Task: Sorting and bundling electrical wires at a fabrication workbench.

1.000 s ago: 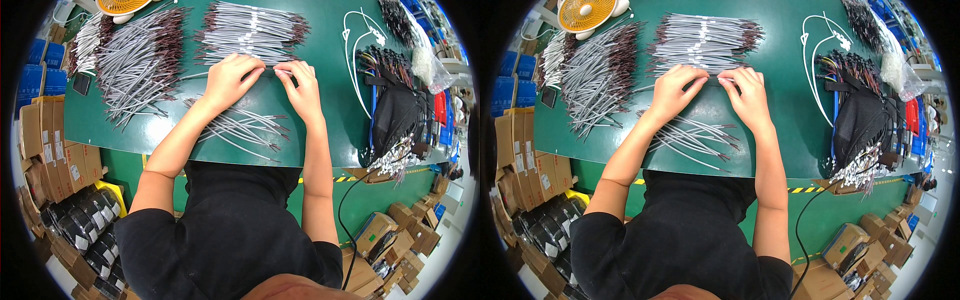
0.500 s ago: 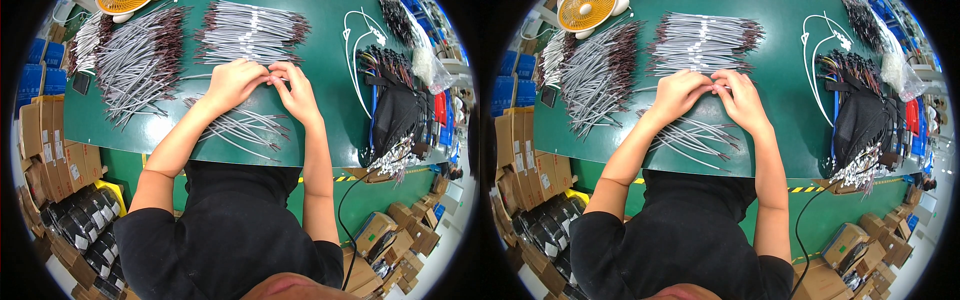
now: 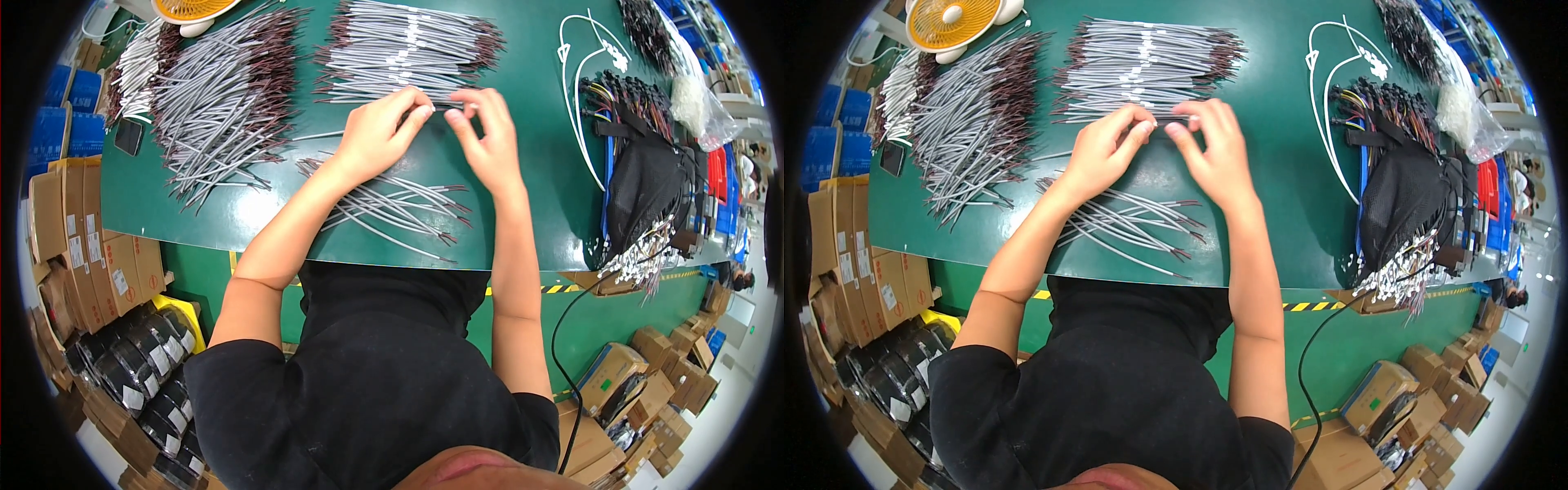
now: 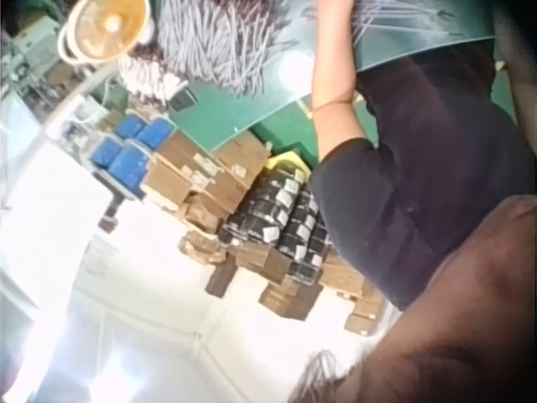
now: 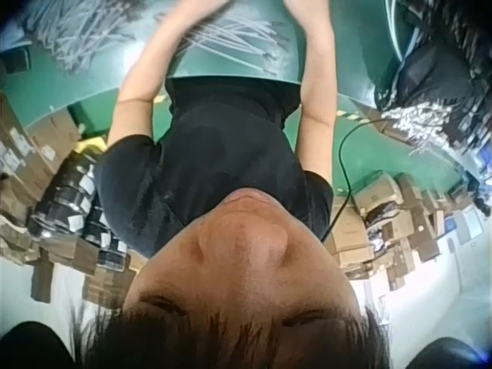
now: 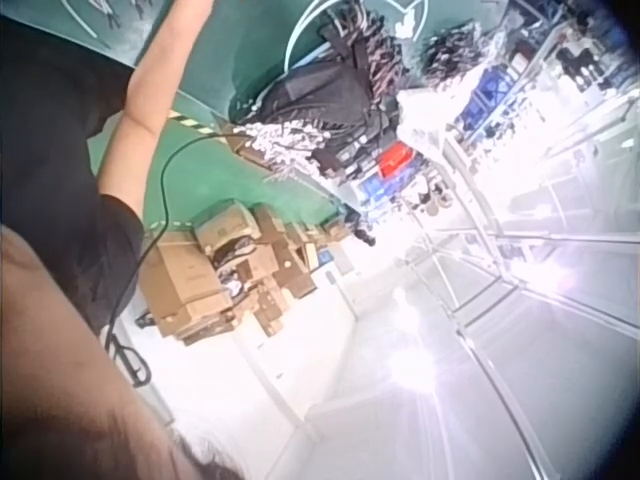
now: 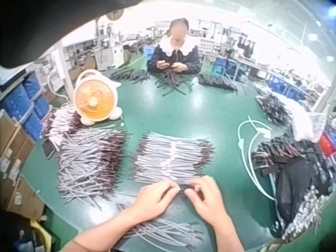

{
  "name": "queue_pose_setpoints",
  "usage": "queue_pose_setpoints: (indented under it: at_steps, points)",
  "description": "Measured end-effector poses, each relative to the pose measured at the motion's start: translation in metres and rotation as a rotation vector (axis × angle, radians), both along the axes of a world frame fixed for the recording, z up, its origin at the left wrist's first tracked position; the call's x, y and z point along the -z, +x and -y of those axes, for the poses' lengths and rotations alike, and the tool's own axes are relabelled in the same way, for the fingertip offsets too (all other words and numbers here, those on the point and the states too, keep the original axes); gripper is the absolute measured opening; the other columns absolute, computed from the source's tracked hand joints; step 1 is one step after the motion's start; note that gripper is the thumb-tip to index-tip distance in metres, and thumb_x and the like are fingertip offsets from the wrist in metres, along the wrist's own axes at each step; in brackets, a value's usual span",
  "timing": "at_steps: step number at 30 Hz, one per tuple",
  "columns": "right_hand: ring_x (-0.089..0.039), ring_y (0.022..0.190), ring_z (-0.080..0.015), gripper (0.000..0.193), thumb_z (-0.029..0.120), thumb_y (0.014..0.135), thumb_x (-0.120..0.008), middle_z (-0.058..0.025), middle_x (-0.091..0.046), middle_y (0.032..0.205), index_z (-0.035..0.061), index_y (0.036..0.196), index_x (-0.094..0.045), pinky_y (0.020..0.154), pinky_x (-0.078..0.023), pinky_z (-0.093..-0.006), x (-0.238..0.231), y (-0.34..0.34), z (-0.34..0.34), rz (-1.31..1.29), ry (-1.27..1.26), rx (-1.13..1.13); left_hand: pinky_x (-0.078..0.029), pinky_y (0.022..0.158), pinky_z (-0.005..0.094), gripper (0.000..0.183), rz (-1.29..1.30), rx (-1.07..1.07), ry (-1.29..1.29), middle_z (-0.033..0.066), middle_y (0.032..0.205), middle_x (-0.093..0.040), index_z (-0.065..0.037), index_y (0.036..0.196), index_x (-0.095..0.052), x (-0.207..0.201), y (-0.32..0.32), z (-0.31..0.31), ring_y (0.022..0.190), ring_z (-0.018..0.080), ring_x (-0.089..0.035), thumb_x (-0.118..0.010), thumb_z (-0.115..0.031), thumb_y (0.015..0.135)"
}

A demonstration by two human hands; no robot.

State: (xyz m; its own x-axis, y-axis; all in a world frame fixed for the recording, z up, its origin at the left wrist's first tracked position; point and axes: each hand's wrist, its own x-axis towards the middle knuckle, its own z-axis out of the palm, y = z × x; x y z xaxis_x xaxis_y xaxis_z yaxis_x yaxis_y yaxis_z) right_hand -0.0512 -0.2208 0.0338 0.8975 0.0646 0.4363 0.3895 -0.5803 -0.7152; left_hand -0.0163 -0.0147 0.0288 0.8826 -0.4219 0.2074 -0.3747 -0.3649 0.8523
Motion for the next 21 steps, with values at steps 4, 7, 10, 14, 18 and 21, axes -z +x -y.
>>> queue_pose_setpoints:
  at_steps: [4, 7, 10, 14, 18, 21]
  points:
    - [-0.061, 0.085, -0.0253, 0.011, 0.012, 0.098, -0.071, -0.0091, -0.066, 0.092, 0.0019, 0.098, -0.067, 0.077, -0.049, -0.0355, 0.011, 0.002, -0.007, 0.061, -0.006, -0.037, -0.058, 0.076, 0.0372, 0.019, 0.216, 0.034, 0.113, 0.0035, 0.098, -0.074, -0.013, 0.11, -0.067, -0.007, -0.005, 0.002, 0.091, 0.0243, -0.074, -0.071, -0.027, 0.098]
    - [-0.063, 0.086, -0.0268, 0.012, 0.012, 0.098, -0.071, -0.0099, -0.067, 0.09, 0.0011, 0.095, -0.066, 0.077, -0.05, -0.0368, 0.011, 0.0, -0.007, 0.048, -0.023, -0.008, -0.059, 0.075, 0.0363, 0.026, 0.298, 0.039, 0.145, 0.0018, 0.1, -0.075, -0.014, 0.113, -0.067, -0.005, -0.005, 0.004, 0.093, 0.0225, -0.074, -0.077, -0.025, 0.092]
    - [-0.063, 0.086, -0.0275, 0.013, 0.013, 0.098, -0.072, -0.01, -0.067, 0.09, 0.0011, 0.095, -0.066, 0.077, -0.05, -0.0373, 0.007, -0.001, -0.008, 0.05, -0.059, -0.031, -0.058, 0.071, 0.0355, 0.02, 0.39, -0.01, 0.138, 0.0007, 0.095, -0.075, -0.014, 0.104, -0.071, 0.005, -0.002, 0.003, 0.086, 0.0217, -0.073, -0.079, -0.024, 0.089]
    - [-0.063, 0.083, -0.0279, 0.014, 0.017, 0.097, -0.074, -0.0081, -0.068, 0.089, 0.0042, 0.094, -0.068, 0.078, -0.049, -0.0401, 0.009, 0.001, 0.002, 0.059, 0.036, 0.158, -0.054, 0.061, 0.0309, 0.012, 0.438, -0.054, 0.083, 0.0036, 0.091, -0.076, -0.009, 0.097, -0.075, 0.0, 0.004, 0.0, 0.07, 0.0191, -0.068, -0.081, -0.016, 0.089]
    - [-0.065, 0.084, -0.0252, 0.022, 0.024, 0.103, -0.069, -0.0114, -0.068, 0.094, 0.0023, 0.099, -0.068, 0.077, -0.052, -0.0368, 0.013, 0.003, 0.024, -0.055, 0.182, 0.383, -0.054, 0.062, 0.0299, 0.012, 0.452, -0.142, 0.148, 0.0022, 0.092, -0.076, -0.01, 0.096, -0.077, 0.0, 0.016, -0.012, 0.073, 0.018, -0.069, -0.082, -0.019, 0.089]
    - [-0.065, 0.084, -0.0219, 0.025, 0.026, 0.105, -0.068, -0.0108, -0.068, 0.097, 0.0014, 0.102, -0.068, 0.077, -0.052, -0.0352, 0.022, 0.008, 0.037, -0.126, 0.273, 0.434, -0.054, 0.066, 0.0309, 0.012, 0.519, -0.177, 0.192, 0.0013, 0.091, -0.075, -0.012, 0.096, -0.077, 0.002, 0.026, -0.02, 0.076, 0.0183, -0.069, -0.083, -0.02, 0.088]
